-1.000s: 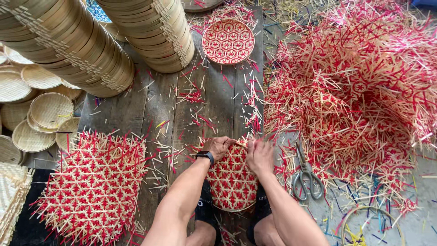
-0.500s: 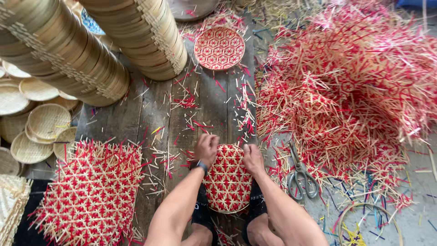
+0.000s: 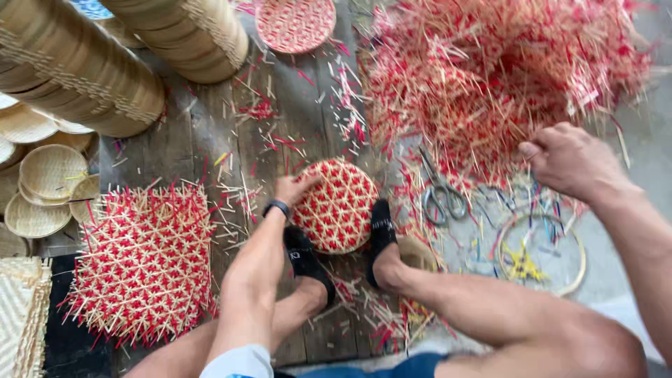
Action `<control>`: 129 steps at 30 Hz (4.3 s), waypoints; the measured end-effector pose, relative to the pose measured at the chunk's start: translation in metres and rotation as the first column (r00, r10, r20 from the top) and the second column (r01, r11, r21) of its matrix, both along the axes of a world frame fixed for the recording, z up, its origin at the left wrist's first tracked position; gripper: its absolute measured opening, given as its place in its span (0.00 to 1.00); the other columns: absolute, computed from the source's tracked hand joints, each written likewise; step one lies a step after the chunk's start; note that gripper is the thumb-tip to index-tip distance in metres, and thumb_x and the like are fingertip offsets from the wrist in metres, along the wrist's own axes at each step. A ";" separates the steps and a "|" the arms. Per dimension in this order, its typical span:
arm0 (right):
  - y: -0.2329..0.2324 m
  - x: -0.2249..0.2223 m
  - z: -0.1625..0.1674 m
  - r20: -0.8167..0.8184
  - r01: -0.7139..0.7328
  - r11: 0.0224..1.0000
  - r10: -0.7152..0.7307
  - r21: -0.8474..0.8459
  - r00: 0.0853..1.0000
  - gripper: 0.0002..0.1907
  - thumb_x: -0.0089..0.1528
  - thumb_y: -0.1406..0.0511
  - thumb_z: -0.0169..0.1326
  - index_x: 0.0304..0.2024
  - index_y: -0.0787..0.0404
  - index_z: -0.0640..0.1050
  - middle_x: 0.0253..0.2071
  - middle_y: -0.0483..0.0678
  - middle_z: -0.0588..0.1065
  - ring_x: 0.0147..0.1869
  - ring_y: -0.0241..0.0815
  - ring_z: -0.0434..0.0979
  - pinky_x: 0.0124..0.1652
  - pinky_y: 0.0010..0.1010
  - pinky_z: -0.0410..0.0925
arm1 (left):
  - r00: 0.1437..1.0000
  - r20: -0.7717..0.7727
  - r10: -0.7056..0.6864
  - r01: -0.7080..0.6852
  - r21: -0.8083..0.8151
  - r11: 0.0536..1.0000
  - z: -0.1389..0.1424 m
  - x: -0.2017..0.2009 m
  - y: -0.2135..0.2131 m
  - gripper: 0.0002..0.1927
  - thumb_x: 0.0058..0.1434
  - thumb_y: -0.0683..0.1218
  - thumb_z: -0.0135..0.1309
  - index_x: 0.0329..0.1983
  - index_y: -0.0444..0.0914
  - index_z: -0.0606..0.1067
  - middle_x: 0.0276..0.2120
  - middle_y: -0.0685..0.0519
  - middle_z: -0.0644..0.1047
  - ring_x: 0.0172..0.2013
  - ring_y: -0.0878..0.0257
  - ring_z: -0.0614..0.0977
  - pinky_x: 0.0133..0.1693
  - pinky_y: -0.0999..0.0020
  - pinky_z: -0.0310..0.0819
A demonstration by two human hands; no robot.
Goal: The person sits on the ground and fits a red-and-natural woven bamboo mat over a round wooden mold, presses it into shape, attaches a bamboo rim around the edge, and trims excess strands with scissors, setting finished trays aside with other completed trays.
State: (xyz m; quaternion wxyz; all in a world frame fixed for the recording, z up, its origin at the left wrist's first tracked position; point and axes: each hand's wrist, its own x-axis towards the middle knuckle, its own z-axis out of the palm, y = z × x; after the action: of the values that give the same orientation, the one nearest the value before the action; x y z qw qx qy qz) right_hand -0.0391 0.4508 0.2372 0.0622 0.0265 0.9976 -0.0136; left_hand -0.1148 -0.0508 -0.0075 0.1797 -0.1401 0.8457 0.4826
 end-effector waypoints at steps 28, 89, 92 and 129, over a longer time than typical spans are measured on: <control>-0.015 0.052 -0.364 0.464 0.539 0.668 -0.312 -0.513 0.829 0.19 0.49 0.64 0.64 0.41 0.66 0.78 0.35 0.55 0.77 0.39 0.50 0.77 0.40 0.41 0.70 | 0.551 -0.223 -0.804 0.572 -0.601 0.558 -0.017 0.109 0.064 0.79 0.20 0.69 0.75 0.74 0.39 0.50 0.69 0.33 0.53 0.68 0.34 0.55 0.66 0.35 0.50; -0.069 0.024 -0.345 -0.006 -0.279 0.960 0.279 -0.033 0.960 0.20 0.65 0.53 0.59 0.38 0.65 0.79 0.35 0.55 0.75 0.43 0.51 0.76 0.39 0.41 0.70 | 0.852 -0.160 -0.498 0.369 -0.490 0.789 -0.031 0.127 0.122 0.68 0.38 0.49 0.69 0.78 0.39 0.42 0.68 0.43 0.60 0.66 0.42 0.62 0.64 0.37 0.51; -0.081 0.021 -0.347 -0.248 -0.355 0.905 0.408 0.233 0.879 0.31 0.46 0.41 0.59 0.30 0.61 0.79 0.27 0.52 0.74 0.34 0.46 0.77 0.38 0.38 0.75 | 0.815 -0.178 -0.551 0.417 -0.480 0.772 -0.031 0.127 0.124 0.66 0.38 0.46 0.68 0.78 0.40 0.43 0.68 0.43 0.61 0.67 0.42 0.62 0.66 0.41 0.53; -0.084 0.010 -0.342 0.012 -0.371 0.859 0.393 0.354 0.920 0.12 0.64 0.60 0.51 0.39 0.61 0.78 0.37 0.49 0.72 0.43 0.39 0.73 0.44 0.30 0.72 | 0.930 -0.180 -0.321 0.153 -0.603 0.783 -0.029 0.140 0.145 0.65 0.37 0.65 0.73 0.76 0.56 0.51 0.72 0.38 0.46 0.68 0.29 0.51 0.55 0.21 0.57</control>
State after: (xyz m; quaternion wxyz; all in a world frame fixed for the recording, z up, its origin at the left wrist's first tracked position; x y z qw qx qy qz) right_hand -0.0286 0.3667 -0.1049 0.0276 -0.1616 0.9708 0.1752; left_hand 0.0249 0.0945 -0.0360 0.0699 -0.0118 0.9792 0.1903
